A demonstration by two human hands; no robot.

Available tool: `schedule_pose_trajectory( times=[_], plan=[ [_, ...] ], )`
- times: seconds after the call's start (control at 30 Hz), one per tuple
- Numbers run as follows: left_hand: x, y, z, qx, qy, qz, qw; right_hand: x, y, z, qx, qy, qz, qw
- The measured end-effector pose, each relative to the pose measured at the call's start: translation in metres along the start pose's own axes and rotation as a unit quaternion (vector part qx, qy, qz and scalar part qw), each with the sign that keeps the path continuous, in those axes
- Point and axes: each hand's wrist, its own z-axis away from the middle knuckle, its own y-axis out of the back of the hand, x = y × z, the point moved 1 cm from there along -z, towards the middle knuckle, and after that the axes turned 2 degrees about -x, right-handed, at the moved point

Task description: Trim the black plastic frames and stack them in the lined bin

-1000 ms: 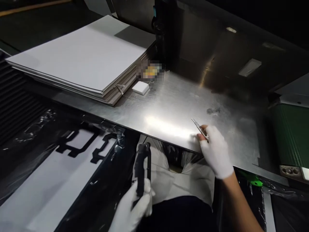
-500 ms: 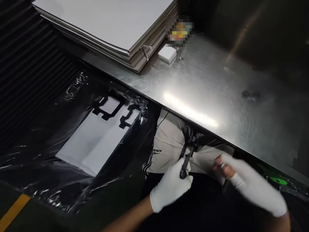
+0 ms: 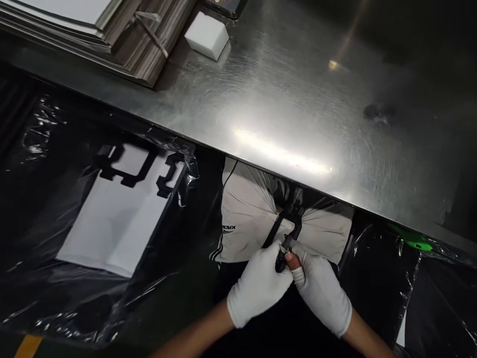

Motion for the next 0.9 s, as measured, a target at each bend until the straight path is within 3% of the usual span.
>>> schedule_pose_trajectory(
  times=[0.33, 0.7, 0.8, 0.9],
  plan=[
    [-0.005, -0.003, 0.000, 0.022, 0.004, 0.014, 1.000, 0.004, -0.019, -0.004, 0.043, -0.021, -0.099, 0.994],
    [0.003, -0.005, -0.003, 0.030, 0.022, 0.025, 0.999, 0.002, -0.017, -0.008, 0.055, -0.023, -0.139, 0.989],
    [0.005, 0.000, -0.003, 0.012, 0.020, 0.040, 0.999, 0.006, -0.009, -0.003, 0.024, -0.004, -0.165, 0.986],
    [0.006, 0.014, -0.003, -0.054, 0.011, 0.071, 0.996, 0.016, 0.001, 0.007, 0.015, 0.003, -0.182, 0.983]
  ],
)
